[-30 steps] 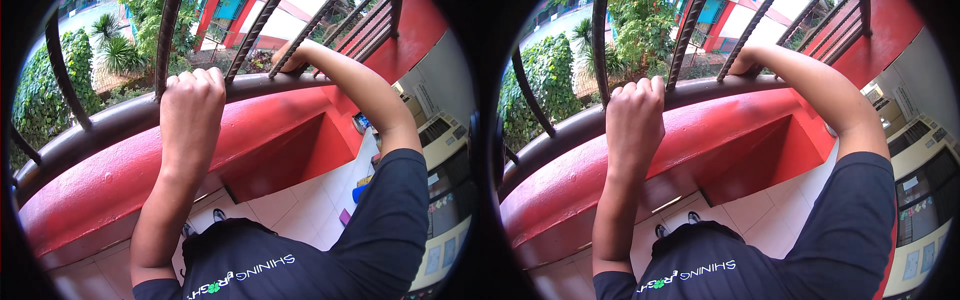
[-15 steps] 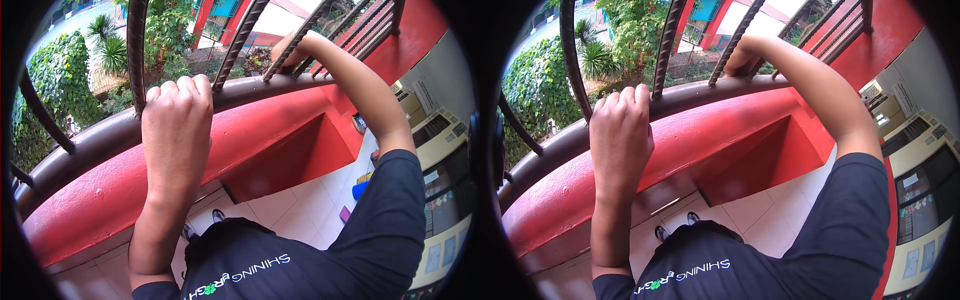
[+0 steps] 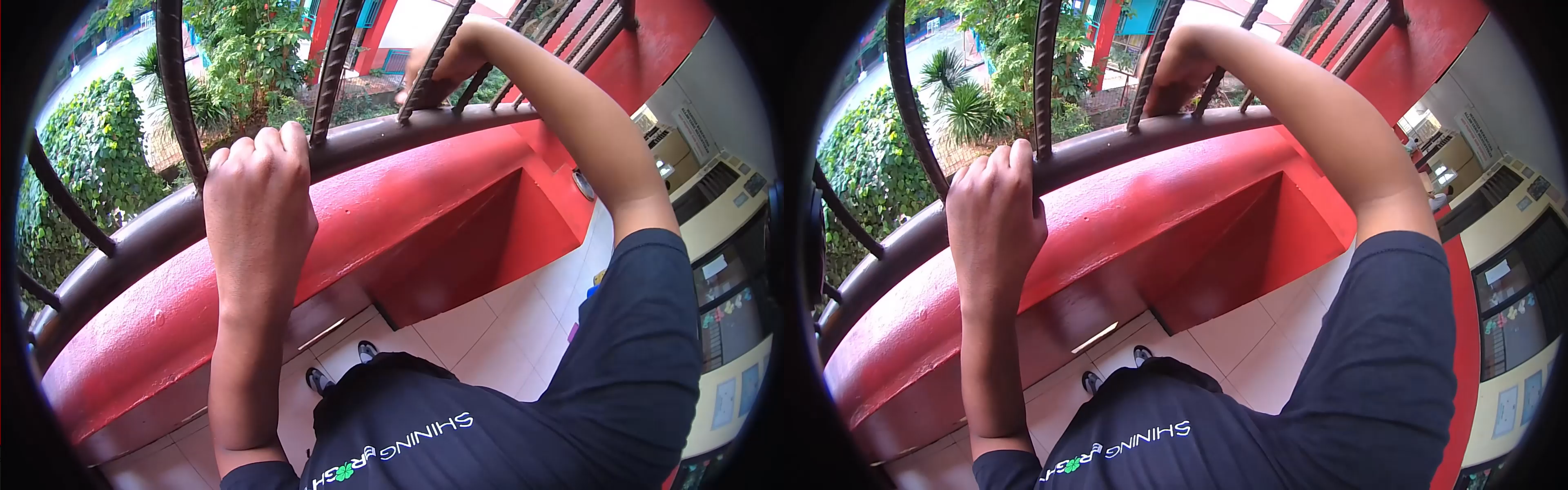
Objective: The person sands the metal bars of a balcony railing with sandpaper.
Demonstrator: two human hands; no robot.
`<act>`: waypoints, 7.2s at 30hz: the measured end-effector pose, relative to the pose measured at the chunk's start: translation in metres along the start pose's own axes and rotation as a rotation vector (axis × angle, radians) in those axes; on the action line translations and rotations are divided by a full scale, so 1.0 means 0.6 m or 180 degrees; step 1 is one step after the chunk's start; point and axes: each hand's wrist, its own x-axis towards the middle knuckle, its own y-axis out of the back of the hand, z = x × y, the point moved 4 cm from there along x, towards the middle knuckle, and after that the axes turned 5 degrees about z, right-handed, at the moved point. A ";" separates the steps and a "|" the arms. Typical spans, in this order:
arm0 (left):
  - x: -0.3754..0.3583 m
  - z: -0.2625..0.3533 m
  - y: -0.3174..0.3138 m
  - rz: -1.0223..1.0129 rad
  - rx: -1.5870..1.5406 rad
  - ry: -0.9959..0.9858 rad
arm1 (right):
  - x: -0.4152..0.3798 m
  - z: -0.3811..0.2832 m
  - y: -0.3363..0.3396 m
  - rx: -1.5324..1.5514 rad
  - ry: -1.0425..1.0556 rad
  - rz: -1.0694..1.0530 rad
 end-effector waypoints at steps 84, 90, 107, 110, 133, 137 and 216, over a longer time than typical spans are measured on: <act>0.005 0.003 -0.001 0.0006 0.0079 0.0065 | -0.151 -0.022 -0.188 0.0043 0.1919 0.3756; 0.003 0.004 0.001 -0.0024 0.0057 0.0040 | -0.154 -0.022 -0.207 0.0142 0.1163 0.3794; 0.002 0.002 -0.003 0.0123 0.0099 -0.0011 | -0.151 -0.058 -0.230 0.0382 0.0723 0.4353; 0.000 0.004 0.000 0.0099 0.0136 -0.0019 | -0.129 -0.024 -0.195 0.0717 0.0535 0.3889; 0.000 0.004 0.000 0.0100 0.0176 -0.0033 | -0.144 -0.022 -0.199 0.0711 0.0848 0.4045; 0.000 0.002 0.000 0.0168 0.0167 -0.0083 | -0.144 -0.028 -0.212 0.0534 0.0944 0.4142; -0.013 0.007 -0.023 -0.0544 0.0664 0.0393 | 0.050 0.065 0.039 0.0151 0.1868 -0.0609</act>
